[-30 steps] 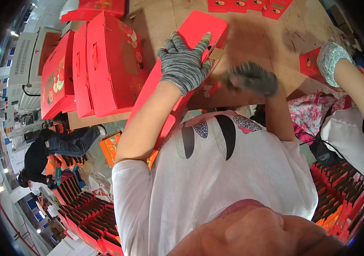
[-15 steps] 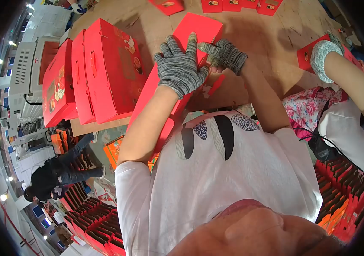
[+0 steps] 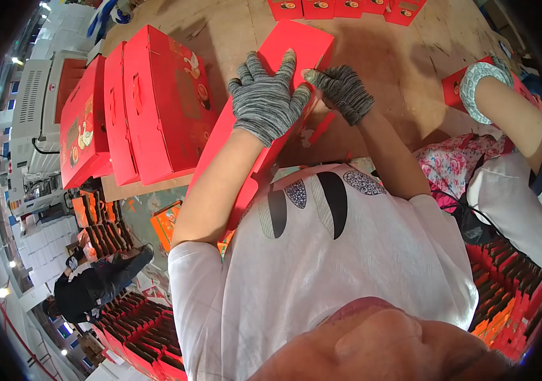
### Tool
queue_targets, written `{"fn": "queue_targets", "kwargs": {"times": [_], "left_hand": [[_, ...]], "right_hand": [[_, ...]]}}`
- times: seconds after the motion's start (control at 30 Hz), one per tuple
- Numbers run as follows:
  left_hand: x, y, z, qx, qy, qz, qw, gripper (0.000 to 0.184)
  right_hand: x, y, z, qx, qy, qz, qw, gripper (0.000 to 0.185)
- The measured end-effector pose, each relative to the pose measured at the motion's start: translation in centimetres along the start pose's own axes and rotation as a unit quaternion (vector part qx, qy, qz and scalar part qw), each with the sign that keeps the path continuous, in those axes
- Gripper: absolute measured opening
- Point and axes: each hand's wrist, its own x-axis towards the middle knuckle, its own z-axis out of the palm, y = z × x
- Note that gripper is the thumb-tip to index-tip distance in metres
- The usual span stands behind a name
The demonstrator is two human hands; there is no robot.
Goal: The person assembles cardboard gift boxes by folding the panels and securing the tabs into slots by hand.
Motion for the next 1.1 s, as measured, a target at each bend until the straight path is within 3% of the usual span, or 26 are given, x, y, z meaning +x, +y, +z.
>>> {"fn": "queue_targets", "kwargs": {"times": [0.1, 0.17, 0.2, 0.23, 0.27, 0.4, 0.47, 0.5, 0.57, 0.63, 0.7, 0.73, 0.83, 0.87, 0.9, 0.93, 0.97, 1.03, 1.1], "left_hand": [[-0.1, 0.2, 0.0, 0.01, 0.002, 0.001, 1.0, 0.066], [-0.2, 0.4, 0.1, 0.012, 0.006, 0.0, 1.0, 0.066], [-0.2, 0.5, 0.3, 0.02, 0.007, -0.001, 1.0, 0.065], [-0.2, 0.7, 0.5, 0.028, 0.008, 0.0, 1.0, 0.065], [-0.1, 0.7, 0.4, 0.026, 0.007, -0.001, 1.0, 0.065], [-0.1, 0.5, 0.1, 0.023, 0.005, 0.0, 1.0, 0.068], [0.0, 0.6, -0.2, 0.023, 0.01, -0.002, 1.0, 0.069], [0.1, 0.8, -0.4, 0.015, 0.005, -0.004, 1.0, 0.069], [0.8, 1.0, -0.5, 0.009, 0.005, -0.011, 1.0, 0.07], [1.8, 1.5, -0.1, -0.001, 0.006, -0.007, 1.0, 0.07], [3.7, 2.0, 0.1, -0.012, 0.008, -0.009, 1.0, 0.07], [4.9, 2.2, 0.0, -0.018, 0.008, 0.016, 1.0, 0.069], [7.1, 0.8, 0.7, -0.078, 0.015, 0.051, 0.996, 0.068], [7.0, 0.1, 0.9, -0.13, 0.025, 0.075, 0.988, 0.068], [5.9, -1.4, 1.3, -0.131, 0.023, 0.06, 0.989, 0.068], [4.2, -4.1, 1.9, -0.198, -0.02, 0.071, 0.977, 0.072], [2.5, -6.5, 2.1, -0.263, -0.064, 0.084, 0.959, 0.076], [-4.4, -7.4, -3.0, -0.265, -0.092, 0.027, 0.959, 0.098], [-9.3, -7.8, -5.0, -0.199, -0.097, 0.056, 0.974, 0.098]], "right_hand": [[-0.7, 0.1, 0.1, -0.001, 0.023, -0.043, 0.999, 0.044], [-1.3, 0.5, -0.5, 0.142, -0.068, -0.048, 0.986, 0.039], [-1.3, 0.5, -0.1, 0.14, -0.07, -0.048, 0.987, 0.039], [-1.2, 0.5, 0.8, 0.034, 0.017, -0.179, 0.983, 0.036], [-1.2, 0.5, 1.1, -0.073, 0.103, -0.303, 0.945, 0.033], [0.1, 0.6, -0.3, -0.159, 0.004, -0.274, 0.948, 0.028], [-0.8, -0.3, -1.6, 0.073, -0.121, -0.134, 0.981, 0.026], [-0.8, 0.0, -1.8, 0.071, -0.124, -0.134, 0.981, 0.026], [-0.6, 1.1, -2.4, 0.117, -0.006, -0.262, 0.958, 0.024], [0.1, 1.6, -4.3, 0.077, -0.017, -0.243, 0.967, 0.02], [0.2, 1.4, -4.2, 0.094, 0.041, -0.261, 0.96, 0.016], [0.0, 1.0, -3.8, -0.021, 0.107, -0.329, 0.938, 0.014], [-0.7, 0.2, -2.9, -0.034, 0.139, -0.307, 0.941, 0.014], [-1.1, 0.1, -2.8, -0.035, 0.123, -0.307, 0.943, 0.014], [-1.6, 0.1, -2.8, -0.005, 0.032, -0.302, 0.953, 0.015], [-2.1, 0.1, -2.6, 0.027, -0.056, -0.294, 0.954, 0.017], [-2.4, 0.2, -2.0, 0.034, -0.064, -0.292, 0.954, 0.017], [-3.3, 0.6, -0.6, -0.021, -0.228, -0.311, 0.923, 0.022], [-4.2, 0.9, 1.7, -0.016, -0.262, -0.272, 0.926, 0.031]]}}
